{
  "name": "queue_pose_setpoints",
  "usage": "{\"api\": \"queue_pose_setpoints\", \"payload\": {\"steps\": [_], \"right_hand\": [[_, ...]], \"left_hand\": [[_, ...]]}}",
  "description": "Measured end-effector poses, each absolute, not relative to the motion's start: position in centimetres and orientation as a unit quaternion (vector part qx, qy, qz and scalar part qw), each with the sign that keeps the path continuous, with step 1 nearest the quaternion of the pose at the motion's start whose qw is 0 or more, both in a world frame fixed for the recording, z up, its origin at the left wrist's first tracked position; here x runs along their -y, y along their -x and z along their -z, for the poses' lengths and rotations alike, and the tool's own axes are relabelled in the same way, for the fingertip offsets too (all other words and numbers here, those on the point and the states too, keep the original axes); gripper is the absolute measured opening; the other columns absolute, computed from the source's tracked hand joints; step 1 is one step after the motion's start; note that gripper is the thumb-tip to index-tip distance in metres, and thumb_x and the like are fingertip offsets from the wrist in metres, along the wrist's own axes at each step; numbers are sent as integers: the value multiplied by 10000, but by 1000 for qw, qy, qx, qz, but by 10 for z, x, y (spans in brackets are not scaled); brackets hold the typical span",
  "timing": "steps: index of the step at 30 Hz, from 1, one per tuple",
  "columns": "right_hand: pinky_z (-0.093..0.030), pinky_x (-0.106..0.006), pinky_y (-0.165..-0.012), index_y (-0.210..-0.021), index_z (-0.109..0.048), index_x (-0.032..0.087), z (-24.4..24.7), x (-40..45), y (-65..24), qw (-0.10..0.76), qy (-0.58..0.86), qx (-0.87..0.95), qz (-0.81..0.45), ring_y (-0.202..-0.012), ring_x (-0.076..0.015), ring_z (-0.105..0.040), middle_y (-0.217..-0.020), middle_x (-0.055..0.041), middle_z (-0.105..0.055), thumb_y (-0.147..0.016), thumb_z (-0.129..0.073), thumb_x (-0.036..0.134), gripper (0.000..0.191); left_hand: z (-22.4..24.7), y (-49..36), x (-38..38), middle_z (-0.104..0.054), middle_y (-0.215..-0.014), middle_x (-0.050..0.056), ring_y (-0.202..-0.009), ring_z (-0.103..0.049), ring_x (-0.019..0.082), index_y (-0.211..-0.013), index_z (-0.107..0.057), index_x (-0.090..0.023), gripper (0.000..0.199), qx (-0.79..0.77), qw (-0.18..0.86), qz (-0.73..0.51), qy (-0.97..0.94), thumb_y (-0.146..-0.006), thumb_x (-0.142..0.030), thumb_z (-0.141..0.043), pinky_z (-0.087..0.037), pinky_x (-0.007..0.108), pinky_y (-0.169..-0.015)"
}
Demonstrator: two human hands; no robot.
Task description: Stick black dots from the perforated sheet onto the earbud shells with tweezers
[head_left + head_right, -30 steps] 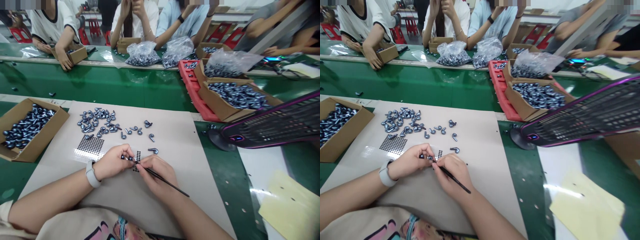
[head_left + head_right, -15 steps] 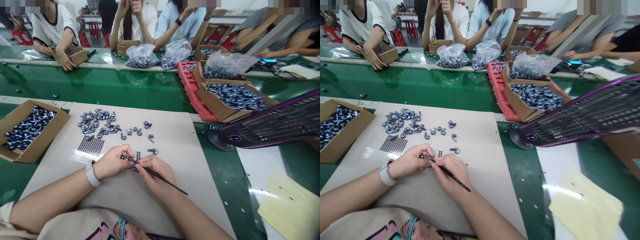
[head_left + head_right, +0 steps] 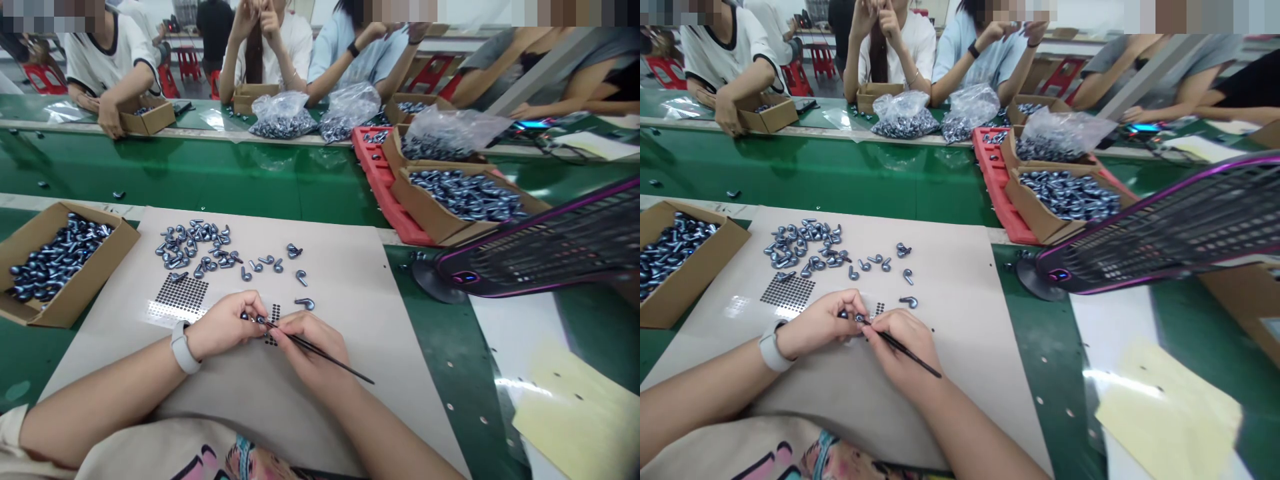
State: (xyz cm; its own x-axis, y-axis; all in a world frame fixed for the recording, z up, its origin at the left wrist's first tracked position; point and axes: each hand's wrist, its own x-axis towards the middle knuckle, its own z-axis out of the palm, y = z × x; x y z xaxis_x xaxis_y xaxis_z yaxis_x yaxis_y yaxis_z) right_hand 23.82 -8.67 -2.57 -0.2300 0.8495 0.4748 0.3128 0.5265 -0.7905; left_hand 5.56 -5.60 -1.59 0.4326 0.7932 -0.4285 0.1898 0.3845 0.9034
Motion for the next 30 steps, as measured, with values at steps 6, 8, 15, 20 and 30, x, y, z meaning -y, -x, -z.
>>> {"api": "queue_pose_setpoints", "payload": {"steps": [6, 8, 15, 20, 30], "right_hand": [[-561, -253, -587, -790, -617, 233, 25, 87, -238, 486, 389, 729, -286, -655, -153, -706, -739, -18, -731, -864, -640, 142, 119], [-562, -257, -591, -792, -610, 231, 25, 88, -239, 488, 393, 722, -292, -667, -156, -709, -747, -20, -730, -862, -639, 135, 123], [-545, -252, -588, -782, -597, 225, 26, 88, -239, 482, 392, 726, -295, -664, -152, -695, -729, -16, -709, -858, -636, 131, 127], [-542, -261, -602, -759, -610, 220, 30, 86, -242, 480, 401, 687, -369, -661, -159, -685, -727, -30, -707, -864, -648, 197, 113], [-433, -261, -624, -685, -581, 184, 52, 86, -238, 368, 426, 512, -649, -659, -151, -551, -706, -37, -636, -716, -778, 529, 399]], "left_hand": [[15, -56, 56, -478, -584, -87, -459, -420, 70, -797, -543, -186, 183, -485, 680, -218, -504, -682, -236, -676, -301, 228, -483], [15, -56, 56, -487, -595, -84, -458, -417, 69, -796, -543, -185, 172, -486, 680, -220, -503, -688, -222, -670, -297, 229, -478], [15, -57, 57, -487, -573, -89, -458, -427, 70, -790, -548, -180, 161, -491, 677, -223, -501, -681, -203, -664, -313, 228, -485], [15, -60, 57, -567, -637, -63, -456, -449, 61, -767, -540, -175, 168, -489, 686, -238, -483, -656, -178, -667, -345, 212, -466], [1, -35, 28, -624, -758, 47, -661, -646, 133, -843, -559, -148, 310, -467, 759, -372, -260, -536, -110, -562, -482, 194, -549]]}}
